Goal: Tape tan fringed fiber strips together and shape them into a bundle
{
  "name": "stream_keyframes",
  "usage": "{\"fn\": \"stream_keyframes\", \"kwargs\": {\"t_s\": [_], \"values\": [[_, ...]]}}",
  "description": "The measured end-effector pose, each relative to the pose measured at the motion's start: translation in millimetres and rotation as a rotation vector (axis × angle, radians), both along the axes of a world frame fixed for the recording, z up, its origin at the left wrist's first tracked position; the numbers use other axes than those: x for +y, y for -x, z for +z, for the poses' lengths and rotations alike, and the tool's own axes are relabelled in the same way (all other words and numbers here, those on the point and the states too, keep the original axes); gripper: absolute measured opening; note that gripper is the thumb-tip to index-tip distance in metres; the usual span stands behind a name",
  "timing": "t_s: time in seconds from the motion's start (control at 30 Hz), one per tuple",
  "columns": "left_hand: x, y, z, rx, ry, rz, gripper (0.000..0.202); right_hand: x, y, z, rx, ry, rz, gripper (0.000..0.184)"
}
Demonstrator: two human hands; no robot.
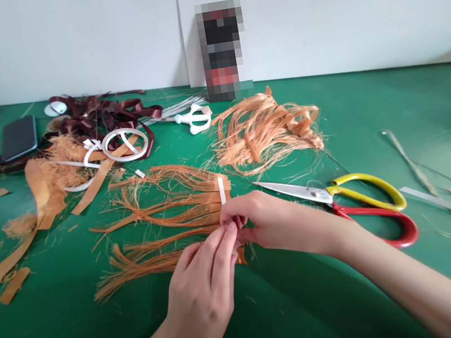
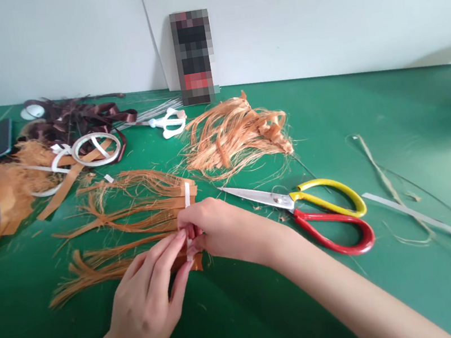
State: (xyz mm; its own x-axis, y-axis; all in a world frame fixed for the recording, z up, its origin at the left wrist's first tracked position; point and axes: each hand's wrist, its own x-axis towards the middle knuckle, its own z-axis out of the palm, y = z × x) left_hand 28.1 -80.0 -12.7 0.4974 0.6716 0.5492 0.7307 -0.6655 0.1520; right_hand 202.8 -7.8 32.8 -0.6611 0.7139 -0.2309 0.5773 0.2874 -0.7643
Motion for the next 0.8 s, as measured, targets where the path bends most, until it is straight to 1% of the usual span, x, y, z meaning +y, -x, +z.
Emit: {"fn": "stream_keyframes", "kwargs": {"t_s": [0.17, 0.3, 0.4, 0.47, 0.57, 0.67, 0.8], "values": [[1.3, -0.4, -0.9, 0.003, 0.011, -0.005, 0.041, -0.9, 1.3, -5.6, -0.022, -0.093, 0.009, 0.018], [-0.1, 0.4, -2.9, 0.014, 0.021, -0.005, 0.042, -1.2, 3.7, -7.8, -0.046, -0.117, 0.024, 0.018], [-2.2, 2.0, -5.1, 0.013, 0.039, -0.014, 0.041, -0.4, 5.6, -7.2, -0.074, -0.105, 0.01, 0.017], [-3.1, 3.0, -5.0, -0.005, 0.051, -0.029, 0.038, 0.5, 7.0, -6.2, -0.094, -0.071, -0.009, 0.017], [-3.7, 4.1, -0.6, -0.036, 0.049, -0.048, 0.03, 1.9, 9.0, -4.6, -0.109, -0.016, -0.035, 0.017], [-6.4, 5.0, 5.6, -0.016, 0.03, -0.055, 0.021, 1.9, 9.6, -4.8, -0.124, 0.004, -0.061, 0.017], [-16.4, 5.8, 6.5, 0.059, 0.027, -0.066, 0.025, -0.7, 6.9, -6.9, -0.08, -0.026, -0.055, 0.019]]}}
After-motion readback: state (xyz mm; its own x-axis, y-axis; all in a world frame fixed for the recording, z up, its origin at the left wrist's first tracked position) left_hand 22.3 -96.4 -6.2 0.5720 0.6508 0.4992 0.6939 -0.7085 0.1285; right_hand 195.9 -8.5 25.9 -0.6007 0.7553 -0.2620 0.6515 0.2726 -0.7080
